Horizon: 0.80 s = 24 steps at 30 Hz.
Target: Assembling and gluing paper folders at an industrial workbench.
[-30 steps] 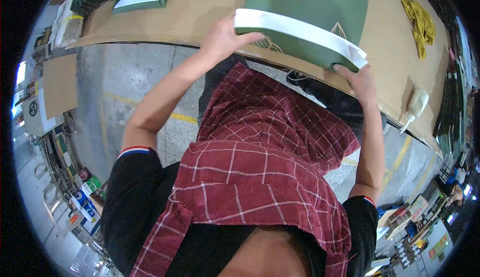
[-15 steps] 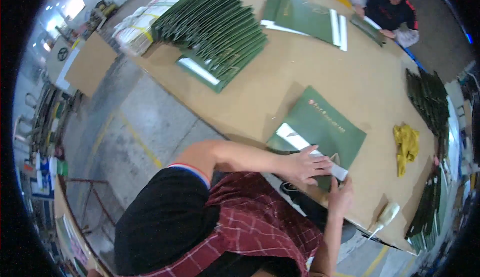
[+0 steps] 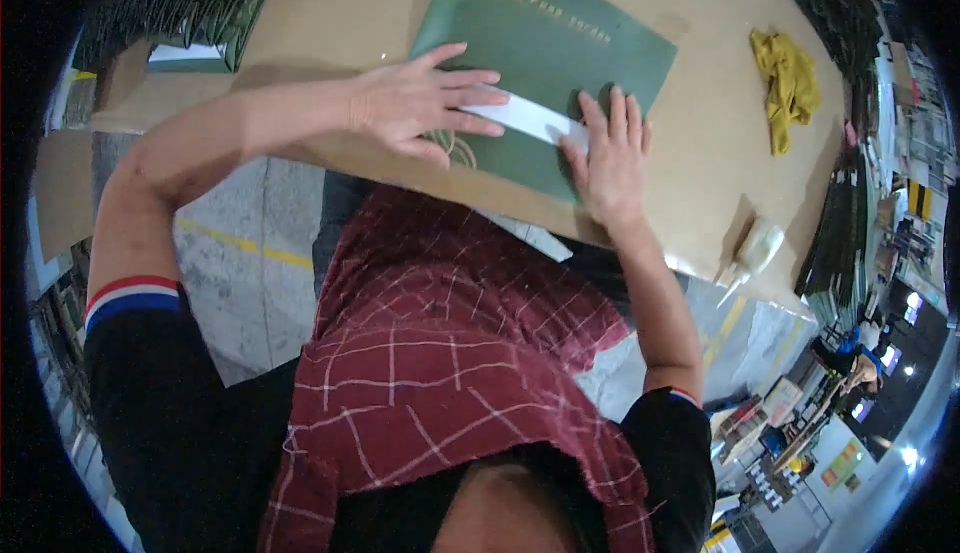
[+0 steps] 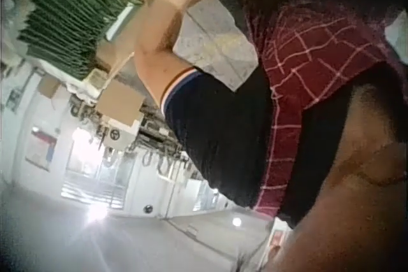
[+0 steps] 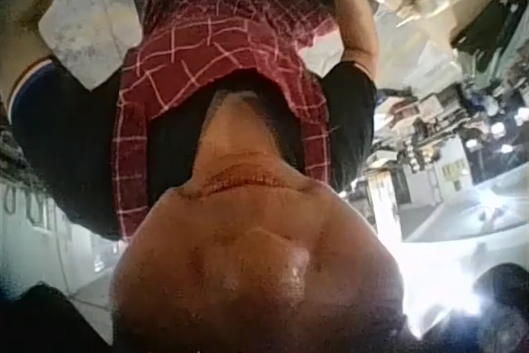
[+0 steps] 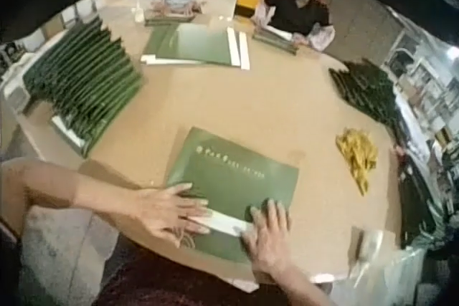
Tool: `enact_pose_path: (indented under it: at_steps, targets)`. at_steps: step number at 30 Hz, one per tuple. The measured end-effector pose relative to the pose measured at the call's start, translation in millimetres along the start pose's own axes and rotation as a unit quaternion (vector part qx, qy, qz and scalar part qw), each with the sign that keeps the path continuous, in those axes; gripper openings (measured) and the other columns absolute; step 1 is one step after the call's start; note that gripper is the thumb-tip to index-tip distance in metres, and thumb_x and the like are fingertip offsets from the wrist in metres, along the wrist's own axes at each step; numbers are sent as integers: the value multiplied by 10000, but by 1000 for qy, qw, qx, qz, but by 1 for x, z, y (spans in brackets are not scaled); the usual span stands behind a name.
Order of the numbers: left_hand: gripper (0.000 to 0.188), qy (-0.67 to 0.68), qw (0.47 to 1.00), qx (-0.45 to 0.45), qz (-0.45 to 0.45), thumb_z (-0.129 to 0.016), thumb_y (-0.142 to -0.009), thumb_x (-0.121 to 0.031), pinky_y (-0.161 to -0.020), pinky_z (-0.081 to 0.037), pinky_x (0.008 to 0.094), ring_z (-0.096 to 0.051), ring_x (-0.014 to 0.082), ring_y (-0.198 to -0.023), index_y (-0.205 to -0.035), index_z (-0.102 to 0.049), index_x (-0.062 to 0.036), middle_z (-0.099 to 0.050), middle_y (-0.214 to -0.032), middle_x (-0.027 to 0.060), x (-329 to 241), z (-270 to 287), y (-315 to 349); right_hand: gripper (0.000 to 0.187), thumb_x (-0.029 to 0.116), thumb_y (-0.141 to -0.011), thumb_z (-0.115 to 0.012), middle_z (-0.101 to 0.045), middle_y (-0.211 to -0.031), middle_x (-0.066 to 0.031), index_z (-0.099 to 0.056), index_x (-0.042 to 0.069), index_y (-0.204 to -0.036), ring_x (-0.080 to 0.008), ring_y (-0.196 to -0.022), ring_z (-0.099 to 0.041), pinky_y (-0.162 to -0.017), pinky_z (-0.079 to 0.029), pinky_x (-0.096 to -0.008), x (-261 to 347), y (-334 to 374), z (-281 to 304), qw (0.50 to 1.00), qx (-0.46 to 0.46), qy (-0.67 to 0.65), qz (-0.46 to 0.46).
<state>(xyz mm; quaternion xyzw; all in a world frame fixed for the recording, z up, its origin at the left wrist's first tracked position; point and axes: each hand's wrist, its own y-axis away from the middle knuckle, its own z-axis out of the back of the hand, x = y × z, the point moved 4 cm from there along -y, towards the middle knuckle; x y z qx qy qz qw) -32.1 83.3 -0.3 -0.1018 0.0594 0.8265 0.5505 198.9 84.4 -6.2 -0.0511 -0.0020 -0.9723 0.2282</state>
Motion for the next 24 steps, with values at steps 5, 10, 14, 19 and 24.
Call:
enact_pose_path:
  at_steps: [5,10,14,19,24]
  targets:
    - [621,-40,998,-25,28,-461,-795,-522,-1019,-140,547,-229,259,-1289,-1324,-298,-240,-244,-1397,58,0,-13,2,516,422,-825,-486,-319,-1337,-170,-411,167,-1267,-338,-1246,-274,-1017,-180,-498,-5,-2,-6,999,-28,8,18]
    - [626,-162,886,-317,297,-518,-825,-429,-994,-231,494,-270,254,-1253,-1328,-261,-162,-331,-1299,130,-27,-21,39,492,316,-802,-536,-365,-1305,-132,-420,171,-1258,-306,-1219,-322,-999,-220,-486,16,18,12,983,-129,128,29]
    - [566,293,642,-541,458,-646,-754,-63,-843,-420,317,-479,168,-987,-1225,-331,-58,-439,-1071,128,-67,-40,79,409,77,-769,-517,-486,-1150,-100,-481,117,-1175,-273,-1045,-466,-858,-400,-413,66,37,51,935,-263,59,232]
    - [212,366,689,-503,370,-625,-766,-69,-701,-461,294,-567,181,-784,-912,-477,-28,-541,-870,89,-78,-48,57,313,38,-762,-528,-612,-842,-127,-515,69,-1073,-291,-725,-602,-638,-494,-353,94,21,56,954,2,-188,233]
    - [249,239,847,-416,230,-587,-789,-123,-789,-439,373,-563,229,-896,-1025,-542,-57,-544,-986,163,-69,-47,40,348,111,-797,-563,-630,-908,-172,-487,78,-1135,-267,-811,-632,-689,-490,-357,85,-17,34,916,223,-309,122]
